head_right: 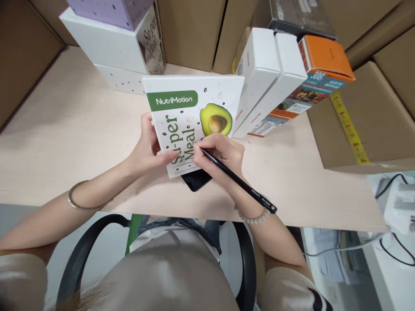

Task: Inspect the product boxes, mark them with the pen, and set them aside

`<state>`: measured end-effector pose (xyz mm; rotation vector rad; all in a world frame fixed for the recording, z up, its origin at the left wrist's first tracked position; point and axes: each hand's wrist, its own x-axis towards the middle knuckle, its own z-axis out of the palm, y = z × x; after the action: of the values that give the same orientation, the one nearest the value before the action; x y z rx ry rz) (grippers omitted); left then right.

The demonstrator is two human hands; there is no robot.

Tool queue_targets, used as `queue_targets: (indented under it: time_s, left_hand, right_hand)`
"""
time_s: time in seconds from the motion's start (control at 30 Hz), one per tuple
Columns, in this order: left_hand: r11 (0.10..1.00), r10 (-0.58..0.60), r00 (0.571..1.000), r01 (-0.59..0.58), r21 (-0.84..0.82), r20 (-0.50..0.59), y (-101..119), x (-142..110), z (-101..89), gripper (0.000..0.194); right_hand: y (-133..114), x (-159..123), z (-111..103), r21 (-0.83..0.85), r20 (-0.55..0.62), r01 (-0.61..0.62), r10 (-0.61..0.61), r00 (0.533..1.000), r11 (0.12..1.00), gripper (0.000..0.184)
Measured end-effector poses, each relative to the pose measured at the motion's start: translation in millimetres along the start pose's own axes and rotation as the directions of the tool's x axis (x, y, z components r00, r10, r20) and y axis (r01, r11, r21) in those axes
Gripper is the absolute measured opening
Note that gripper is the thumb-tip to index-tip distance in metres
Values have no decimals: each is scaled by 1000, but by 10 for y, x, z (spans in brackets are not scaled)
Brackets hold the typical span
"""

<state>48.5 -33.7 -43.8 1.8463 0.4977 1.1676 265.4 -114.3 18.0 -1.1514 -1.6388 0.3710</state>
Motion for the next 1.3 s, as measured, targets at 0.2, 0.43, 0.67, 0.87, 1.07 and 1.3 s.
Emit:
queue_targets:
  time_s: [0.2, 0.43, 0.67, 0.87, 1.07, 1.3]
  left_hand:
    - [1000, 11, 1000, -11, 23, 26, -2, -3, -13, 89]
    - [1000, 6, 1000, -7, 10, 25, -21, 4, -7, 89]
    - [997, -5, 997, -1, -83, -79, -113, 19, 15, 92]
    - [972, -132, 971, 88, -218, -200, -260, 82, -196, 85]
    - [981, -113, 931, 48, -190, -348, -461, 205, -564, 84]
    - [991, -64, 935, 19, -132, -349, -575, 238, -703, 80]
  right_hand:
    - [-61, 8, -14, 2, 27, -1, 1, 1000, 1000, 16]
    - [-54, -2, 10, 16, -1, -43, 43, 999, 999, 15]
    - [-10, 28, -131, -78, 130, 196, -185, 974, 977, 13]
    - [334, 157, -398, -265, 368, 472, -364, 856, 841, 27]
    - [465, 261, -557, -412, 523, 350, -97, 847, 841, 28]
    - [515, 261, -474, -563, 548, 246, 133, 826, 789, 57]
